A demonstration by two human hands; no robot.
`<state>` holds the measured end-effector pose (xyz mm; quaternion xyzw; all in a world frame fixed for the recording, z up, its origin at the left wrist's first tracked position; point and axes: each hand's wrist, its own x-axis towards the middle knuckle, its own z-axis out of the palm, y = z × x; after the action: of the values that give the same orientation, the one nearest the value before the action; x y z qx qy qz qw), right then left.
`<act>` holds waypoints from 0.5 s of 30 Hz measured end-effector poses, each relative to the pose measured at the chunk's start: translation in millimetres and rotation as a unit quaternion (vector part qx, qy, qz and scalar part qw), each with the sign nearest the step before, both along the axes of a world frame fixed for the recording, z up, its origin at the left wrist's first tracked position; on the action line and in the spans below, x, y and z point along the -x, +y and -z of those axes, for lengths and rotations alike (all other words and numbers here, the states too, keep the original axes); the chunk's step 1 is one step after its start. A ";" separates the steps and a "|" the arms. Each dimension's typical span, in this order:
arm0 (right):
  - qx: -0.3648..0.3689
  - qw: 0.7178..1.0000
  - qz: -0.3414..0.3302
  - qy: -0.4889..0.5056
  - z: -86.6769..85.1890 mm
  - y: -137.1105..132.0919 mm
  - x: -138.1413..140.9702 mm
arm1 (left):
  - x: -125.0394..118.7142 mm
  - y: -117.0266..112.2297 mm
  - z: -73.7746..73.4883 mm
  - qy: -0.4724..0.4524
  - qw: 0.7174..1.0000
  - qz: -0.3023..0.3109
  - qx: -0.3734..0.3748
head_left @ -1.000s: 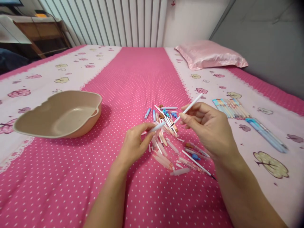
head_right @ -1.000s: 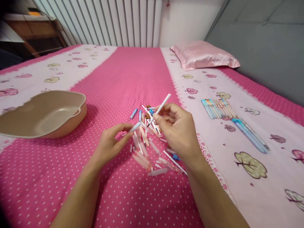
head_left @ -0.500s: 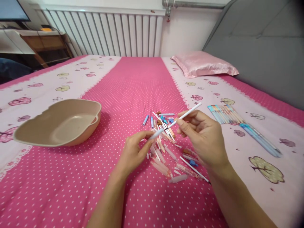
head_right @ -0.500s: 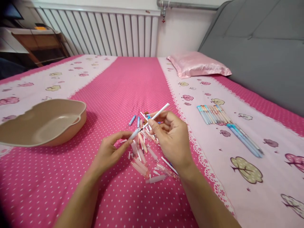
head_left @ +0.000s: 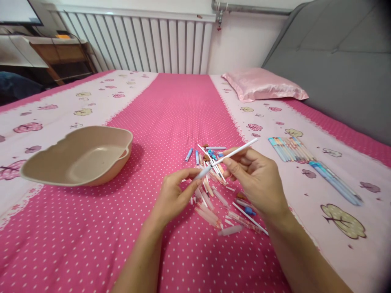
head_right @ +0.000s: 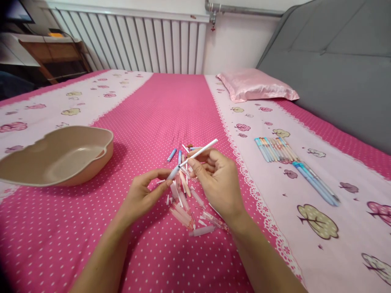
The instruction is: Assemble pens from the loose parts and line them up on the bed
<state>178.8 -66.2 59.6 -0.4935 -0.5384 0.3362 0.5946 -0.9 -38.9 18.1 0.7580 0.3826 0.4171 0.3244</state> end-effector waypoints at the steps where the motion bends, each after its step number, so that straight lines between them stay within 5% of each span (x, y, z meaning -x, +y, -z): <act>1: 0.000 1.000 -0.003 -0.006 -0.2 -0.5 0.7 | -0.1 0.0 -0.1 -0.002 1.000 0.002 0.003; 11: 0.049 0.990 -0.063 -0.114 1.0 -4.5 4.4 | 1.2 -2.8 -5.7 -0.097 0.989 0.050 0.102; 15: 0.084 0.987 -0.022 -0.138 5.9 1.6 -4.2 | 5.8 1.2 -3.7 -0.196 0.970 -0.013 0.140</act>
<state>183.0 -64.6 53.8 -0.5719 -0.5959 0.3218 0.4630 -6.7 -37.7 21.8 0.6033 0.3758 0.5046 0.4902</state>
